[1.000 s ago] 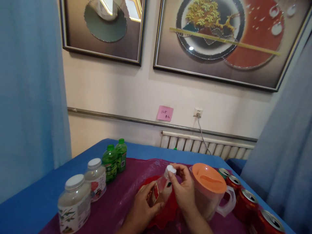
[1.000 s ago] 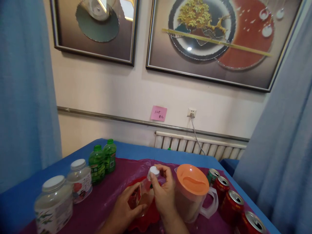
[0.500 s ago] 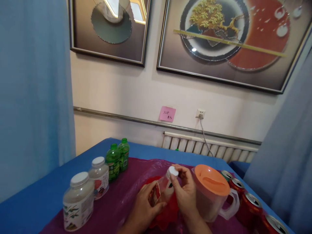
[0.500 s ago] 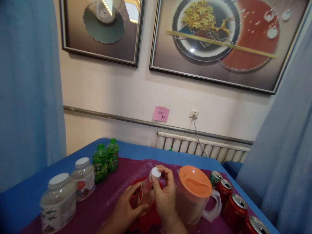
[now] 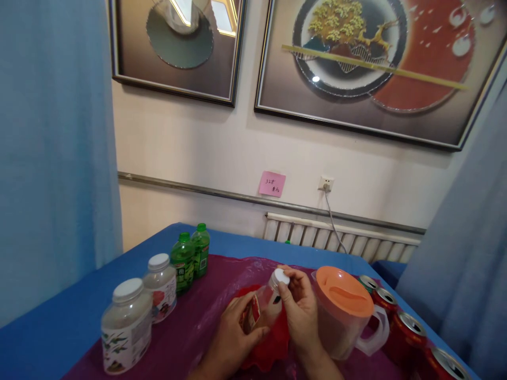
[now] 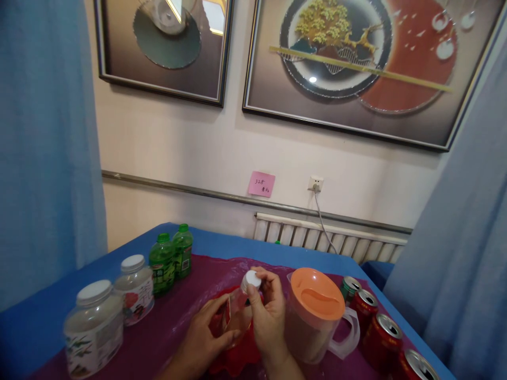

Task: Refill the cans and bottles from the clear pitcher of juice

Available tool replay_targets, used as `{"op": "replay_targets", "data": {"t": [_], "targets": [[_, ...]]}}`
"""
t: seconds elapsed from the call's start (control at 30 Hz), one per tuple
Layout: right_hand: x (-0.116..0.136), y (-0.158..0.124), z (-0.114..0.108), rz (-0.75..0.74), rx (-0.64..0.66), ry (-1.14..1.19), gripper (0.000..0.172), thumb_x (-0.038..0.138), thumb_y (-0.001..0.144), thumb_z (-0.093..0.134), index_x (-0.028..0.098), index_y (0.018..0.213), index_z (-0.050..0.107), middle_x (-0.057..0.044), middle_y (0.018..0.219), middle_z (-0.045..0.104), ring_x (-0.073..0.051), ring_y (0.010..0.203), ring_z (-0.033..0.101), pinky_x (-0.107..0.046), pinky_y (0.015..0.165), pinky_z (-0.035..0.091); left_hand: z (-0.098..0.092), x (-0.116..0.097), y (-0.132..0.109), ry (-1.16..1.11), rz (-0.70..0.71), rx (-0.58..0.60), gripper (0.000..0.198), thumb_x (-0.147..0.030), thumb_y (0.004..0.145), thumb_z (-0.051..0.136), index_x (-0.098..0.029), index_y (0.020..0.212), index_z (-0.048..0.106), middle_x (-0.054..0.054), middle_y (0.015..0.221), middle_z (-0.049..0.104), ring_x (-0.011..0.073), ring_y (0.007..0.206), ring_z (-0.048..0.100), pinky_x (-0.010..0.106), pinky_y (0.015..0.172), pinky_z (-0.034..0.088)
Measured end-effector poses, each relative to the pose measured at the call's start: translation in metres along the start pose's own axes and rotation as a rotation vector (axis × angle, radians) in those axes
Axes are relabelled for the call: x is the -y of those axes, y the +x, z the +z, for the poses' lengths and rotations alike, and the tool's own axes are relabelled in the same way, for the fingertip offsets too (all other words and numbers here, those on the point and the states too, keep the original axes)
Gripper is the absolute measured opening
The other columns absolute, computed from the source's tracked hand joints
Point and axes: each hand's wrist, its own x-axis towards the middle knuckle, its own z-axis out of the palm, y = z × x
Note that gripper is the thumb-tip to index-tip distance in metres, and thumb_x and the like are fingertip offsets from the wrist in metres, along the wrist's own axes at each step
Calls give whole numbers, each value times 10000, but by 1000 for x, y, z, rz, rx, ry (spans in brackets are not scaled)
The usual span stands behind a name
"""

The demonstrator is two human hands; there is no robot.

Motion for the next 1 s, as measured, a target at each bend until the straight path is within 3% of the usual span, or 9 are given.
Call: {"op": "replay_targets", "data": {"t": [0.17,0.33,0.5,0.67,0.83,1.0], "targets": [[-1,2,1,-40,-34,-60,343,362,748,830,231,955,590,-14,953,645,-174,890,638,-314,823,517,1,-2,-2,8,6,27,624,-231,628,778,-267,1244,684,69,1181,735,294,1099,670,416,993,538],[-3,1,1,-47,-75,-148,381,360,746,824,235,1002,571,8,931,594,-155,826,601,-281,765,496,3,1,-2,-2,25,37,607,-308,644,811,-264,1236,689,75,1185,731,292,1098,670,400,978,542],[-3,-1,0,-94,-42,-157,365,376,776,810,234,1000,559,-26,1038,617,-183,956,620,-312,854,494,3,6,0,-10,39,36,629,-388,652,831,-266,1252,683,80,1177,732,295,1096,672,408,985,541],[2,-4,-8,-80,116,-107,279,491,955,594,234,1063,586,-107,1262,652,-243,1172,610,-375,950,485,3,6,0,-16,26,29,641,-303,640,807,-262,1266,676,80,1205,728,294,1114,670,411,991,541],[3,-6,-7,-65,85,-73,260,480,961,591,233,1043,606,-105,1200,687,-244,1113,643,-383,919,509,3,2,-1,-13,18,19,641,-270,626,787,-253,1258,685,89,1192,737,302,1107,674,425,983,547],[-3,-3,-2,-64,-5,-86,323,440,849,745,243,1041,577,-42,1035,662,-195,962,646,-331,854,524,3,0,-1,3,8,16,626,-320,611,818,-261,1224,707,88,1177,746,308,1095,678,429,967,554]]}}
